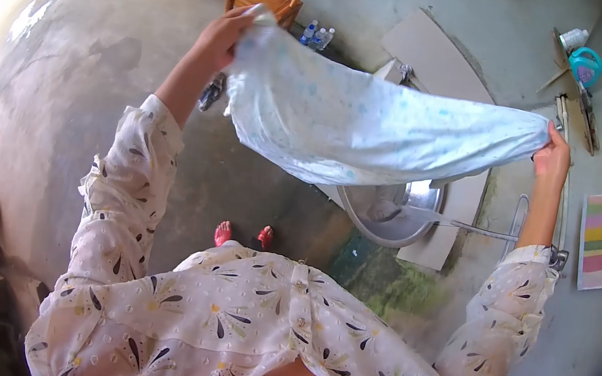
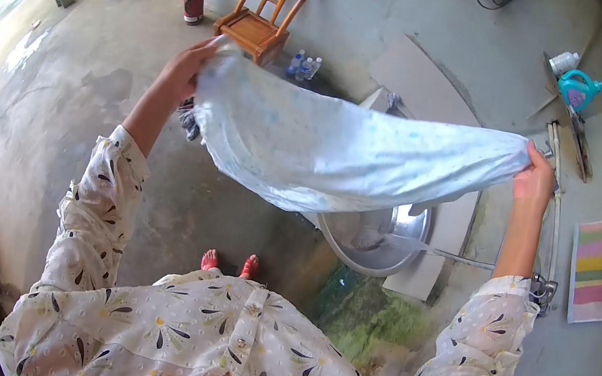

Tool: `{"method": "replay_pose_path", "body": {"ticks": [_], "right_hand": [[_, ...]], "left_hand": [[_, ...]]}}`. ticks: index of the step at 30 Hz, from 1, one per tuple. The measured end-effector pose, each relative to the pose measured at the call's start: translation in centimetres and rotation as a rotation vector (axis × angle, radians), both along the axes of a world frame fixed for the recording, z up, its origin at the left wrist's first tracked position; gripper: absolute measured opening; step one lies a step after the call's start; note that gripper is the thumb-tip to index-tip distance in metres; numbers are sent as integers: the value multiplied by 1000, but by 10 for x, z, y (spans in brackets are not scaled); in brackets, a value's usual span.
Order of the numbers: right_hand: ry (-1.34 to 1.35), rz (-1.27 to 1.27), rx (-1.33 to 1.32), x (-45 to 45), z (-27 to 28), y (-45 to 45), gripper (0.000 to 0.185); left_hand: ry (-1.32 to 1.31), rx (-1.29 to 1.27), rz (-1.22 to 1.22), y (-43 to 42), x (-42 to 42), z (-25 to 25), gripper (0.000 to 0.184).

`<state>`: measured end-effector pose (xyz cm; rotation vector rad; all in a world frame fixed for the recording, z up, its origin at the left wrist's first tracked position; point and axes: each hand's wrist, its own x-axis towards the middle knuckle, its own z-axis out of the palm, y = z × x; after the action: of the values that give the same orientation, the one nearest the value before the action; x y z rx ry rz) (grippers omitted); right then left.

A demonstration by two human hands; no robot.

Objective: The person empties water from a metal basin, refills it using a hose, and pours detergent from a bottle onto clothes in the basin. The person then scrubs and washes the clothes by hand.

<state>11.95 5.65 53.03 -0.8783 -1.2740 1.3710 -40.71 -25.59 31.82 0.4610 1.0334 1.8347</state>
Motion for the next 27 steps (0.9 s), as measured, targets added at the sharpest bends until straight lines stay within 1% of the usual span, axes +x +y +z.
{"method": "replay_pose_path", "body": {"ticks": [1, 2, 3, 5, 7, 10, 12, 13, 14, 15, 16, 17, 18, 19, 20, 22, 23, 24, 25, 26, 27], "right_hand": [[25, 64, -43, -16, 2, -18, 23], [48, 125, -86, -33, 4, -38, 25], [5, 185, -96, -51, 6, -58, 30], [12, 314, -60, -88, 14, -91, 34], [-14, 433, -2, -114, 18, -119, 39], [-103, 564, 121, -150, 25, -155, 47], [-122, 584, 136, -167, 26, -174, 45], [-152, 498, 126, -171, 30, -177, 41], [-182, 411, 115, -173, 34, -180, 37], [-212, 323, 102, -172, 37, -182, 34], [-211, 305, 178, -172, 29, -186, 30], [-213, 288, 245, -167, 18, -175, 27], [-215, 271, 309, -164, 12, -171, 23], [-214, 240, 301, -161, 11, -168, 16], [-88, 213, 212, -161, 8, -165, 15], [164, 159, 37, -162, 4, -156, 15], [180, 172, 16, -165, 11, -159, 16], [189, 199, 19, -166, 13, -161, 17], [196, 226, 19, -166, 16, -162, 18], [206, 250, 21, -166, 16, -161, 18], [216, 293, 11, -164, 15, -158, 20]], "left_hand": [[-98, 156, -112, 5, 13, 15, 43], [-52, 152, -148, 8, 29, 34, 45], [-6, 149, -186, 9, 48, 57, 46], [-74, 299, -350, 7, 87, 106, 51], [-155, 348, -565, 7, 122, 156, 62], [-281, 437, -693, 28, 159, 195, 61], [-252, 534, -777, 36, 188, 214, 54], [-211, 420, -657, 42, 206, 216, 55], [-151, 451, -679, 45, 218, 217, 62], [0, 435, -635, 36, 230, 223, 64], [151, 425, -587, 20, 234, 224, 65], [328, 393, -582, 25, 236, 215, 63], [506, 457, -443, 25, 242, 210, 60], [768, 457, -340, 22, 245, 204, 53], [1030, 452, -233, 17, 247, 197, 46], [1065, 385, -215, -4, 245, 179, 35], [1080, 357, -208, -18, 237, 167, 30], [804, 272, -81, -23, 237, 143, 18], [894, 152, 30, -28, 226, 112, 13], [1063, -93, 135, -32, 217, 82, 12], [1003, -237, 92, -40, 210, 58, 17]]}}
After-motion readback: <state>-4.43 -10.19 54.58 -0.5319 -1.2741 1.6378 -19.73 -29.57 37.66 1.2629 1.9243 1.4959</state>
